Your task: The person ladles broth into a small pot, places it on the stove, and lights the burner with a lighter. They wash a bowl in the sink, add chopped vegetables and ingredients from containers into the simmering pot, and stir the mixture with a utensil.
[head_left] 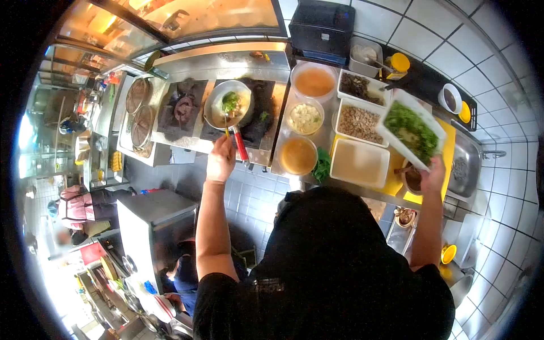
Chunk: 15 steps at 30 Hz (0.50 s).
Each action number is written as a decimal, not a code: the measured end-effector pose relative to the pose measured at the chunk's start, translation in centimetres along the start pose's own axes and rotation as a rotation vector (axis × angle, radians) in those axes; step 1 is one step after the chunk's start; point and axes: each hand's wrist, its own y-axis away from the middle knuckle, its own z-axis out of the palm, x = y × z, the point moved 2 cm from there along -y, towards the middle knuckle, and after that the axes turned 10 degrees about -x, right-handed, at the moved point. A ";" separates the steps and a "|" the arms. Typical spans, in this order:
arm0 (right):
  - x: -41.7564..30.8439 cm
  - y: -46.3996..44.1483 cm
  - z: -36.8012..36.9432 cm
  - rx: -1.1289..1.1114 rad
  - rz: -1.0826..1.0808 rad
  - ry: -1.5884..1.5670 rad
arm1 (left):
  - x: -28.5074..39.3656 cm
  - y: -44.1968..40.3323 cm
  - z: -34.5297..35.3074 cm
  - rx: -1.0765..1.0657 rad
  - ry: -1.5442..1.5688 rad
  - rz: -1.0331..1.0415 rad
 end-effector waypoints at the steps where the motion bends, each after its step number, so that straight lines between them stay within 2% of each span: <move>1: -3.3 1.2 0.2 0.133 0.077 -0.276 | 0.4 -0.2 0.2 -0.004 -0.030 -0.003; 5: -2.2 0.7 -9.0 0.243 0.078 -0.107 | -0.2 -0.2 1.8 -0.072 -0.118 0.024; 6: 0.0 -0.4 -12.8 0.234 0.036 0.029 | -0.9 -0.2 2.4 -0.114 -0.115 0.029; 8: -2.3 0.3 -12.9 0.269 0.090 -0.160 | -0.3 -0.6 1.3 -0.210 -0.059 0.025; 11: -2.9 -0.3 -13.7 0.374 0.145 -0.322 | 4.2 -0.4 -3.8 -0.204 0.035 -0.058; 12: -1.3 -1.2 -16.0 0.322 0.118 -0.306 | 5.2 -0.2 -4.6 -0.160 0.005 -0.016; 13: -0.3 -2.3 -17.2 0.393 0.119 -0.318 | 5.7 -0.1 -5.1 -0.111 -0.024 0.025; 15: 2.7 -5.4 -20.1 0.319 0.088 -0.312 | 5.4 0.2 -4.7 -0.183 0.004 0.005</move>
